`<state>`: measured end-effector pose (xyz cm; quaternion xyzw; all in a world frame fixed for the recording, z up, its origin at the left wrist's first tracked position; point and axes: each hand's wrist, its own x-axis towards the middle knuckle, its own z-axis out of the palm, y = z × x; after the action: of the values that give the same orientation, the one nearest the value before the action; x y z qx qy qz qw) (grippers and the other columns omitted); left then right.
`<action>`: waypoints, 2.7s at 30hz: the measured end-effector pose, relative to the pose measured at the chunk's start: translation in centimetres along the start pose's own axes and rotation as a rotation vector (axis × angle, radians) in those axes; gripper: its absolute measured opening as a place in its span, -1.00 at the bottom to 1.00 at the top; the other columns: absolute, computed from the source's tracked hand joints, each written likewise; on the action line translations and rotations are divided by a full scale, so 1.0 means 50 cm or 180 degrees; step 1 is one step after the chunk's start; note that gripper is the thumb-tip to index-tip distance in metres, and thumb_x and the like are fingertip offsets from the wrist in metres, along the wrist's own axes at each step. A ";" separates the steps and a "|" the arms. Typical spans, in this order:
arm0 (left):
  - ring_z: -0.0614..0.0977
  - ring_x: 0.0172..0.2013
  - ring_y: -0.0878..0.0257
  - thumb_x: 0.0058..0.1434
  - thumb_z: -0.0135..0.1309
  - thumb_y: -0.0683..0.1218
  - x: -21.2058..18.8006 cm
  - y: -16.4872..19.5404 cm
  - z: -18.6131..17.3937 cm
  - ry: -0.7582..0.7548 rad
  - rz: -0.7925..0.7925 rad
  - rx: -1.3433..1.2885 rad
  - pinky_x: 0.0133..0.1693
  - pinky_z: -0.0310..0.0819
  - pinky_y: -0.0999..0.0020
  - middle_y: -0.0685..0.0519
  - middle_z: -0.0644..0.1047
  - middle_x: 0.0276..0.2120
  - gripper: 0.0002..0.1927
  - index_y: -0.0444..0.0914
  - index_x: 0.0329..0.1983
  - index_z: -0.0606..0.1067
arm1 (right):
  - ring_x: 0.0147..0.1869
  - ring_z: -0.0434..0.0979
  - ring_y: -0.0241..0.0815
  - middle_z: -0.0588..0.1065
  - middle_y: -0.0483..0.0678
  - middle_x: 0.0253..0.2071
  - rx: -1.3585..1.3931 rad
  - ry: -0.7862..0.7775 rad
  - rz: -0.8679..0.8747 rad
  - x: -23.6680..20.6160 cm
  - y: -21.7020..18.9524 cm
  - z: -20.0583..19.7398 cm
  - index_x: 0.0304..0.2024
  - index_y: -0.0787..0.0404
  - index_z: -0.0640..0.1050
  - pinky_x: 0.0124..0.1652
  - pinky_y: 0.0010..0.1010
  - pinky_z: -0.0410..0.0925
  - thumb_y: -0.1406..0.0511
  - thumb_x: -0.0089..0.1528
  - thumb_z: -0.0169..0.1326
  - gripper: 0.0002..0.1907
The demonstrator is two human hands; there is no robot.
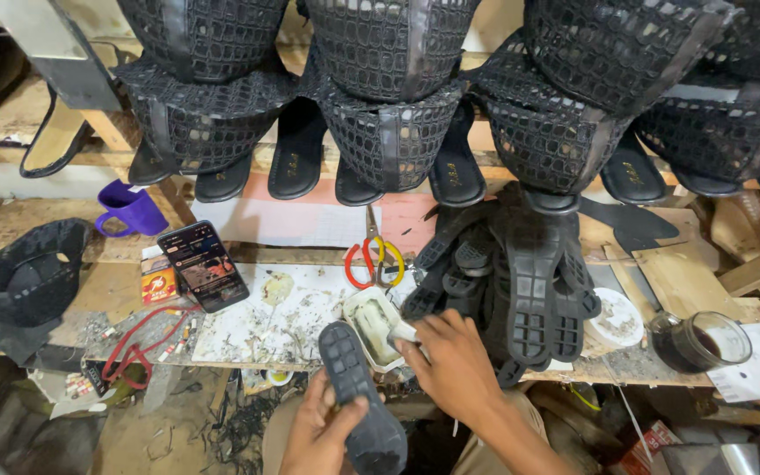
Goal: The person sits on the floor in a shoe workshop and applies a white adhesive to the bottom of black shoe soles using a small brush. They repeatedly dip the brush into a container and spread the glue across the sole surface, then place the treated soles into a pile.
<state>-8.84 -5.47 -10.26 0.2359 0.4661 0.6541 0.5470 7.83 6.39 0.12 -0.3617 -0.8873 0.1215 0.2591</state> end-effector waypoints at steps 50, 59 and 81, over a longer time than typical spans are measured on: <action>0.67 -0.10 0.14 0.17 0.02 -0.37 -0.029 0.062 0.065 0.0362 -0.0534 -0.0211 -0.12 0.53 0.24 -0.18 0.64 0.00 -0.36 -0.24 0.34 0.25 | -0.13 0.59 -0.25 0.59 -0.04 -0.17 0.2562 0.0495 0.0790 -0.081 -0.054 -0.015 -0.11 0.31 0.63 -0.11 -0.46 0.43 0.35 0.27 0.16 -0.82; 0.67 -0.08 0.27 0.16 0.07 -0.35 -0.023 0.017 0.029 0.0078 0.0115 0.0034 -0.14 0.55 0.44 -0.09 0.67 -0.01 -0.32 -0.27 0.39 0.27 | -0.10 0.44 0.05 0.53 -0.02 -0.26 0.0656 -0.0379 -0.0455 -0.038 -0.072 -0.082 -0.17 0.20 0.62 -0.13 -0.17 0.24 0.30 0.15 0.24 -0.79; 0.72 -0.19 0.22 0.18 0.05 -0.25 -0.034 0.075 0.089 0.0525 -0.0407 0.0398 -0.36 0.65 0.31 -0.10 0.66 -0.03 -0.12 -0.06 0.56 0.02 | -0.04 0.41 -0.05 0.54 -0.11 -0.11 0.0945 0.0162 -0.0449 -0.056 -0.058 -0.074 0.01 0.14 0.61 -0.04 -0.27 0.25 0.34 0.21 0.18 -0.71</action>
<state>-6.53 -5.38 -4.64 0.1847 0.5635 0.6048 0.5316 9.87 2.47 3.36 -0.2591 -0.8759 0.2236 0.3400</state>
